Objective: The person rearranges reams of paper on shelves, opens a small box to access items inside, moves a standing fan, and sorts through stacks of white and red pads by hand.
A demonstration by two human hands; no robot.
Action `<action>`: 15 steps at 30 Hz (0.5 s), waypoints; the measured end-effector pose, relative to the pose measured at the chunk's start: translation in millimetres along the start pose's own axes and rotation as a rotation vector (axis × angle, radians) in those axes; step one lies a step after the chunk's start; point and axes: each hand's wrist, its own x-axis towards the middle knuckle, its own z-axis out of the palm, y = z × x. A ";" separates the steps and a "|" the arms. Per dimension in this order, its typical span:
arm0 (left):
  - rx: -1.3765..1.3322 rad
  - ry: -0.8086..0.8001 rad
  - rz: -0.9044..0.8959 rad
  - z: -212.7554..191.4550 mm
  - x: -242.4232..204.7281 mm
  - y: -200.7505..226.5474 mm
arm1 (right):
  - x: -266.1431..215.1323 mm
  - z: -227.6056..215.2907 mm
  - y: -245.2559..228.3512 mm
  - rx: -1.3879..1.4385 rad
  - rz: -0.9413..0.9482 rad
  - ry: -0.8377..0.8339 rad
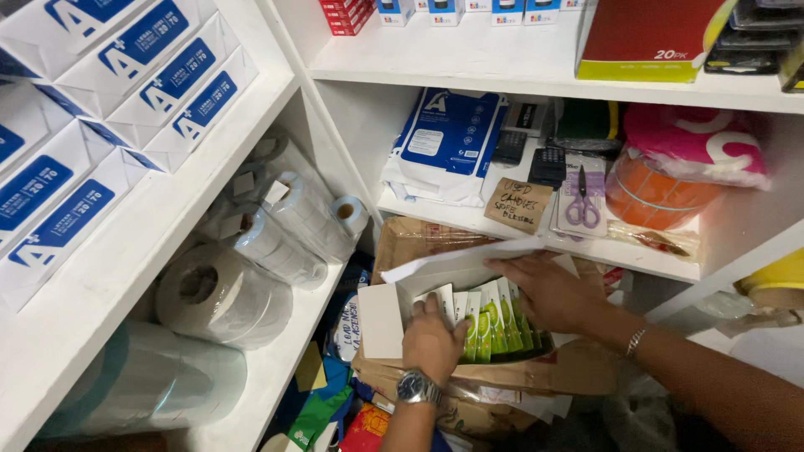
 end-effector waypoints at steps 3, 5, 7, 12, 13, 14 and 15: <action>-0.018 -0.157 -0.120 12.5 14.0 -2.8 | -1.6 -25.6 -32.4 0.078 0.175 -0.121; -0.074 -0.280 -0.181 -21.7 12.1 16.3 | 3.8 -18.1 -28.6 0.060 0.099 -0.064; -0.126 -0.416 -0.248 -22.0 18.5 11.2 | 3.7 -7.8 -25.5 0.051 0.028 -0.015; -0.247 -0.452 -0.320 22.1 51.1 -25.4 | 8.6 11.0 -17.0 -0.060 -0.043 -0.021; -0.249 -0.449 -0.321 16.2 49.4 -19.5 | 6.9 9.6 -19.5 -0.062 -0.047 -0.021; -0.268 -0.457 -0.322 10.8 46.6 -13.7 | 4.7 8.5 -22.0 -0.019 -0.030 0.027; -0.287 -0.465 -0.324 5.5 43.9 -8.0 | 2.5 7.5 -24.4 0.024 -0.014 0.076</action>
